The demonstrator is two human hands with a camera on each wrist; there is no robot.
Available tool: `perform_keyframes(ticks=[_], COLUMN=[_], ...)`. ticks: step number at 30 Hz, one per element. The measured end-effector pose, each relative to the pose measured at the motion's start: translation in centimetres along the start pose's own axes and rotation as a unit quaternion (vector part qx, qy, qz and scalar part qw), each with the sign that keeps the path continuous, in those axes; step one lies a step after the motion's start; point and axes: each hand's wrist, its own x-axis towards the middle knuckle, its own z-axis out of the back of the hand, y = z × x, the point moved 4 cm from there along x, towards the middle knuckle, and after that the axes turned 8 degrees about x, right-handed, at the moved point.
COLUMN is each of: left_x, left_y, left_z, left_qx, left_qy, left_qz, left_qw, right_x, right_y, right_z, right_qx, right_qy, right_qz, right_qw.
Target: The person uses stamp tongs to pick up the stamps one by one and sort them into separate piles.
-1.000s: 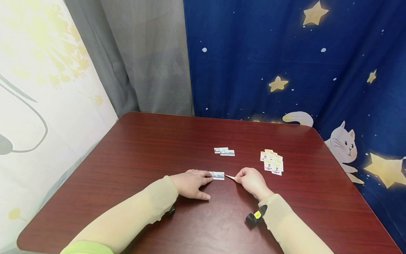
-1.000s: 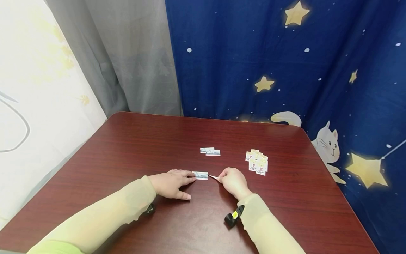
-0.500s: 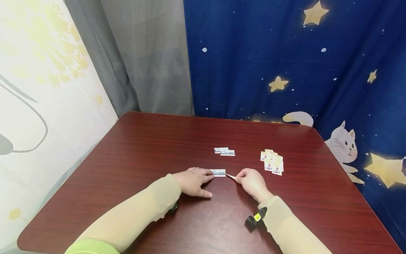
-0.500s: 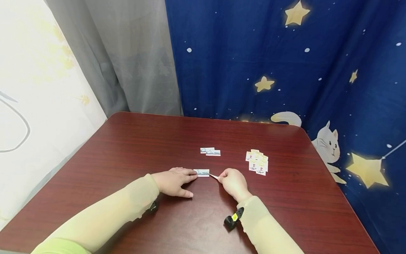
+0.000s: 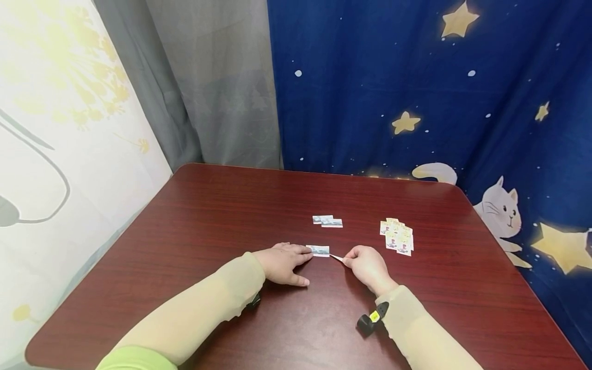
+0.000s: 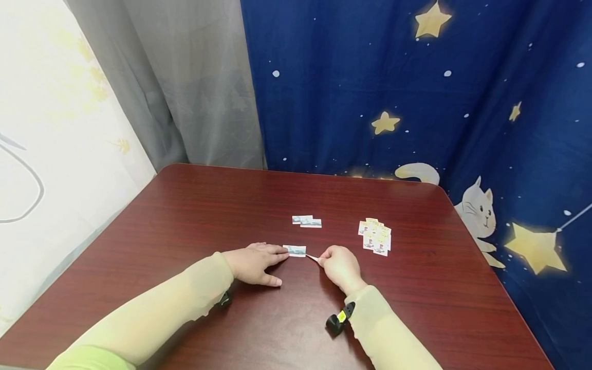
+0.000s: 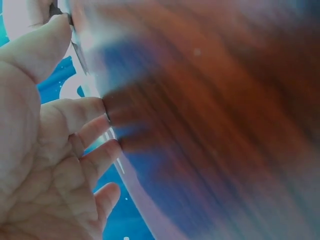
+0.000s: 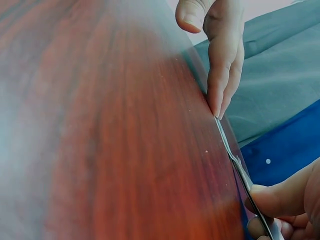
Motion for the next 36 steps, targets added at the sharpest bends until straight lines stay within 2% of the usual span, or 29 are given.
perform_keyframes(ticks=[9, 16, 20, 27, 36], left_x=[-0.4, -1.0, -1.5, -2.3, -2.5], left_y=[-0.2, -0.6, -0.8, -0.9, -0.5], left_z=[0.1, 0.1, -0.2, -0.5, -0.4], left_qx=[-0.014, -0.038, -0.043, -0.048, -0.049], left_qy=[-0.010, -0.024, -0.030, -0.032, -0.030], left_qz=[-0.012, -0.021, -0.026, -0.026, -0.015], left_qw=[0.9998, 0.9988, 0.9983, 0.9980, 0.9982], right_x=[0.7, 2.7, 4.1, 5.9, 6.8], right_y=[-0.1, -0.3, -0.2, 0.2, 0.9], right_z=[0.2, 0.6, 0.9, 0.7, 0.1], right_qx=[0.017, 0.059, 0.066, 0.064, 0.030], right_qy=[-0.002, -0.006, -0.011, -0.007, 0.002], right_qz=[-0.011, -0.038, -0.046, -0.051, -0.052], right_qw=[0.9998, 0.9975, 0.9967, 0.9966, 0.9982])
